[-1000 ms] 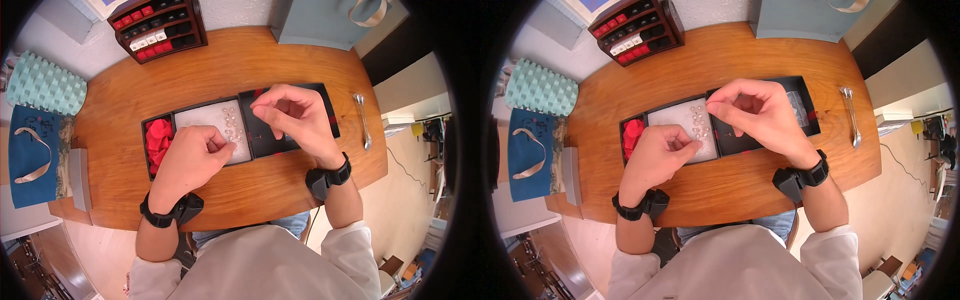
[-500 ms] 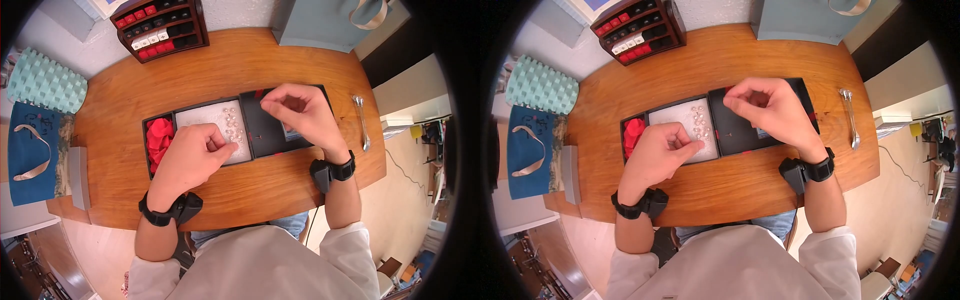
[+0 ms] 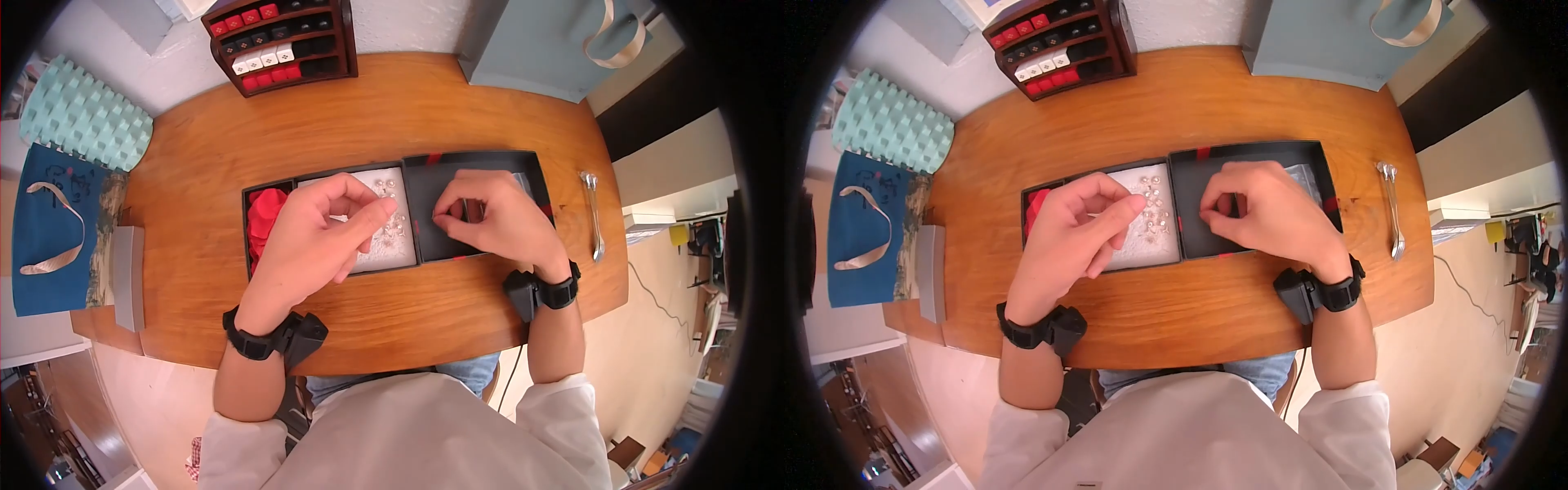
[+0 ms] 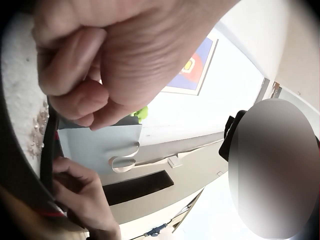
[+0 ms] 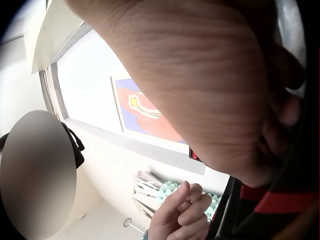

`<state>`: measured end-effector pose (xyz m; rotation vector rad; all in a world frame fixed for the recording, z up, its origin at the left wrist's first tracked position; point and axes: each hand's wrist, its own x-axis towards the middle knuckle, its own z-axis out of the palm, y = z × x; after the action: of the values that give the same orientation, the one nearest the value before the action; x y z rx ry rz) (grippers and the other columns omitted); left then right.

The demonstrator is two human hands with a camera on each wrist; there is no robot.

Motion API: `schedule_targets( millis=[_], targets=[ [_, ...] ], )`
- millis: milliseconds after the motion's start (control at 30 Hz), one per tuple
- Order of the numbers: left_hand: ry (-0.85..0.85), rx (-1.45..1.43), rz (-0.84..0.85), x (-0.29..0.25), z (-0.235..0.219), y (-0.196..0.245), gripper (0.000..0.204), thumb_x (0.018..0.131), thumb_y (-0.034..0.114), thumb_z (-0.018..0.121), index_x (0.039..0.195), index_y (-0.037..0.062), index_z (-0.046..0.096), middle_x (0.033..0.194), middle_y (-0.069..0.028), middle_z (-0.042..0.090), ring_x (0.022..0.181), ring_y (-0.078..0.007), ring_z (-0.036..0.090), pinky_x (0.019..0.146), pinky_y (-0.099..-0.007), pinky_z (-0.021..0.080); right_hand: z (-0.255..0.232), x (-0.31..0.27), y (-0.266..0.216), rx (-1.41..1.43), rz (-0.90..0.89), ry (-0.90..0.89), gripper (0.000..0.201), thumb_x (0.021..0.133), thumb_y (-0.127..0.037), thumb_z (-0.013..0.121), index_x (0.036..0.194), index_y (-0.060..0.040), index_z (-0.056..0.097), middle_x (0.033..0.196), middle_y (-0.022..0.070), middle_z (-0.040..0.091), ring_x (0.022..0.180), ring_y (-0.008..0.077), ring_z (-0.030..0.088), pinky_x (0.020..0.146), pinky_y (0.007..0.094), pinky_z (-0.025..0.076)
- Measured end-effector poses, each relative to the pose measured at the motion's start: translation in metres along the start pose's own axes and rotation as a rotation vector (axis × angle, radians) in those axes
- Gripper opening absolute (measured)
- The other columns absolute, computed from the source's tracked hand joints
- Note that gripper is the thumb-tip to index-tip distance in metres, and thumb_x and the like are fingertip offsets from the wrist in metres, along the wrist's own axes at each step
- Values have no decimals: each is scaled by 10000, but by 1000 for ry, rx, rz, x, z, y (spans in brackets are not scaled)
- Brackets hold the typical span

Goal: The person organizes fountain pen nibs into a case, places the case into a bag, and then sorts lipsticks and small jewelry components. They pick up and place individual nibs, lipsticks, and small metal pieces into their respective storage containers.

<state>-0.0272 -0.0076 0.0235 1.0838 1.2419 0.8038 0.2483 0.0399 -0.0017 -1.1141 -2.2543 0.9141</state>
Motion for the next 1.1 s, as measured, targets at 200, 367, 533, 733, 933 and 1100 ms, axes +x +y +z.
schedule_targets(
  millis=[200, 367, 533, 733, 933, 1100],
  targets=[
    [-109, -80, 34, -3, 11, -2, 316, 1089, 142, 754, 1378, 20, 718, 1068, -87, 761, 568, -78, 627, 445, -223, 411, -6, -2, -19, 605, 205, 73, 31, 1002, -43, 818, 1032, -39, 823, 861, -19, 731, 658, 50, 569, 570, 241, 412],
    [-160, -104, 290, -1, 16, -13, 345, 1057, 34, 766, 1401, 24, 741, 1143, -93, 782, 653, -122, 718, 502, -222, 515, 6, -2, -26, 916, 113, 0, 51, 1039, -41, 791, 1080, -19, 813, 877, -8, 734, 648, 42, 555, 548, 228, 384],
    [-29, 11, 519, 4, 19, -23, 212, 1018, 8, 809, 1229, 15, 824, 1083, -100, 789, 664, -136, 754, 496, -216, 525, 10, -1, -29, 1015, 149, 5, 78, 1045, -43, 784, 1104, 1, 808, 886, 7, 735, 629, 50, 562, 542, 233, 393],
    [13, 71, 609, 4, 19, -23, 167, 1009, 0, 814, 1173, 16, 839, 1047, -100, 797, 676, -139, 770, 497, -215, 531, 8, -2, -26, 975, 144, 14, 93, 1052, -51, 780, 1117, 10, 803, 904, 15, 734, 627, 62, 585, 549, 232, 421],
    [26, 90, 616, 6, 18, -25, 157, 1013, -9, 803, 1164, 16, 841, 1026, -101, 802, 705, -138, 778, 503, -217, 529, 13, 0, -27, 850, 143, 89, 102, 1030, -28, 803, 1123, 15, 803, 899, 7, 720, 642, 46, 599, 540, 217, 434],
    [31, 141, 639, 11, 14, -31, 144, 1015, 10, 812, 1157, 11, 838, 1013, -86, 798, 671, -106, 737, 521, -212, 499, 19, 0, -30, 677, 46, 174, 115, 987, -1, 840, 1099, -29, 834, 939, 3, 719, 640, 26, 614, 526, 209, 428]
  ],
)
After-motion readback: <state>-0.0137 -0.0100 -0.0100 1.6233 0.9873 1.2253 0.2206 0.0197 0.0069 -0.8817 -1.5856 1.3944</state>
